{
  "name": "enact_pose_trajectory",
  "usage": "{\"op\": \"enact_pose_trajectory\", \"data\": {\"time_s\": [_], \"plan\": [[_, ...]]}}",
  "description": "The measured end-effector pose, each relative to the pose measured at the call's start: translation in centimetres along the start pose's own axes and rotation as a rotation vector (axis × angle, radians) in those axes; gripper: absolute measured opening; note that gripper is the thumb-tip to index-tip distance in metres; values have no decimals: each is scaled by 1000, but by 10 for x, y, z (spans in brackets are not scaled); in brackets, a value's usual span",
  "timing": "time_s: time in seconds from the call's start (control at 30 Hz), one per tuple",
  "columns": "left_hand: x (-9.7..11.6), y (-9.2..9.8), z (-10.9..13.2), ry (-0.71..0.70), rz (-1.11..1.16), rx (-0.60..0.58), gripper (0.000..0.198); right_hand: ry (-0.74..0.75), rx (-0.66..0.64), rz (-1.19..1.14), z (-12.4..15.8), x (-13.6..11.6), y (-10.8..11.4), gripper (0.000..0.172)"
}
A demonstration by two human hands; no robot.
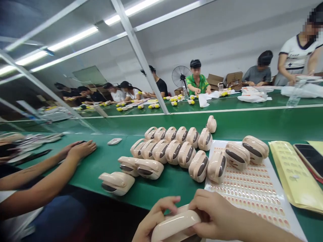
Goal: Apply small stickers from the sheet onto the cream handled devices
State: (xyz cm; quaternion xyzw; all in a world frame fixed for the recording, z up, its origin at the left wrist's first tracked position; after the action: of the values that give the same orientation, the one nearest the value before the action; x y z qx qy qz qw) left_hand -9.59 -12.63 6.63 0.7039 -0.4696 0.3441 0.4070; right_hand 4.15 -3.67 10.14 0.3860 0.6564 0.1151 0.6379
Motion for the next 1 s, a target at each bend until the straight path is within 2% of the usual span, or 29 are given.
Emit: {"op": "enact_pose_trajectory", "data": {"time_s": [0.1,0.17,0.2,0.27,0.33,0.43,0.57,0.7,0.83,0.93,1.0], "plan": [[2,-4,-67,-12,-71,-72,51,-115,231,61,50,19,36,9],[-5,-6,-122,86,-296,-101,46,-192,337,102,86,34,56,7],[-9,-10,-151,120,-358,-117,38,-236,380,126,104,43,64,8],[-19,-22,-208,167,-456,-151,22,-316,467,173,135,59,74,10],[-32,-39,-258,219,-579,-148,16,-369,595,210,157,72,82,11],[-59,-71,-311,326,-729,-177,11,-390,730,247,170,86,86,11],[-95,-98,-345,468,-867,-255,12,-407,793,257,167,97,88,14],[-119,-103,-361,541,-935,-317,19,-440,835,201,172,105,84,20],[-133,-104,-372,576,-930,-329,25,-473,873,106,188,112,67,31],[-138,-108,-376,587,-912,-287,25,-521,878,22,200,116,52,37],[-137,-112,-376,559,-883,-234,25,-572,930,-11,208,116,48,37]]}}
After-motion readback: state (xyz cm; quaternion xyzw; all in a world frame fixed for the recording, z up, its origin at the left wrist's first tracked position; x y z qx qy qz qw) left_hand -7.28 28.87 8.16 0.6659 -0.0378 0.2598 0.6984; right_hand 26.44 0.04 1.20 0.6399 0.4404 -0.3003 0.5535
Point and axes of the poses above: each hand's wrist, its own z-axis away from the middle knuckle, its own y-axis out of the back of the hand, x = y × z, the point moved 6 cm from there along -z, towards the middle knuckle
